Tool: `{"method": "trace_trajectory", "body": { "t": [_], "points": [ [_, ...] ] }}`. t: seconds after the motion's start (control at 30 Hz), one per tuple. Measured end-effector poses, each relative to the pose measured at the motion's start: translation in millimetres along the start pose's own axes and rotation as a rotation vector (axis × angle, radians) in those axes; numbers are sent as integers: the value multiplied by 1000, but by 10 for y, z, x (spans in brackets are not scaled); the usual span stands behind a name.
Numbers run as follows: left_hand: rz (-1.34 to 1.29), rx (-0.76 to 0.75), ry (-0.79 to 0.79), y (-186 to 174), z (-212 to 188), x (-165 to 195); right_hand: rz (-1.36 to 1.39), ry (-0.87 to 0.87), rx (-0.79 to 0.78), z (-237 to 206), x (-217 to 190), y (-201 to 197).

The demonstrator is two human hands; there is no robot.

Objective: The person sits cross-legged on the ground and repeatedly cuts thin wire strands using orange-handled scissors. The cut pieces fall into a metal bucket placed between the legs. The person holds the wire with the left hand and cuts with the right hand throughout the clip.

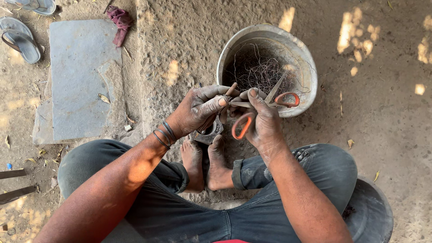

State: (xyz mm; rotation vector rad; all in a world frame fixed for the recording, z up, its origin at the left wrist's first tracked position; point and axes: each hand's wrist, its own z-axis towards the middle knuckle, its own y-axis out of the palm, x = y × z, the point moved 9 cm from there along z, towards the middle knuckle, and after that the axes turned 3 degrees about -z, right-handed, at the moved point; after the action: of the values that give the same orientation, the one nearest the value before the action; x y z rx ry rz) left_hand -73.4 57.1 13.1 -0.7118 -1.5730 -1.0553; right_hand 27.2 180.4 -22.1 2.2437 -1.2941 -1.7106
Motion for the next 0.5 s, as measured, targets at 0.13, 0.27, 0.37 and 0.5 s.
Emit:
{"method": "trace_trajectory", "body": {
  "t": [0.13,0.27,0.37,0.5],
  "points": [
    [3,35,-22,-31,-7,-60,15,-5,26,-1,39,-25],
    [50,51,73,-44,14,-28,53,-7,52,21,79,-32],
    [109,85,16,-87,19,-113,111,-52,38,20,57,-3],
    [-9,54,4,-45,32,-150,155,2,-8,15,102,31]
  ]
}}
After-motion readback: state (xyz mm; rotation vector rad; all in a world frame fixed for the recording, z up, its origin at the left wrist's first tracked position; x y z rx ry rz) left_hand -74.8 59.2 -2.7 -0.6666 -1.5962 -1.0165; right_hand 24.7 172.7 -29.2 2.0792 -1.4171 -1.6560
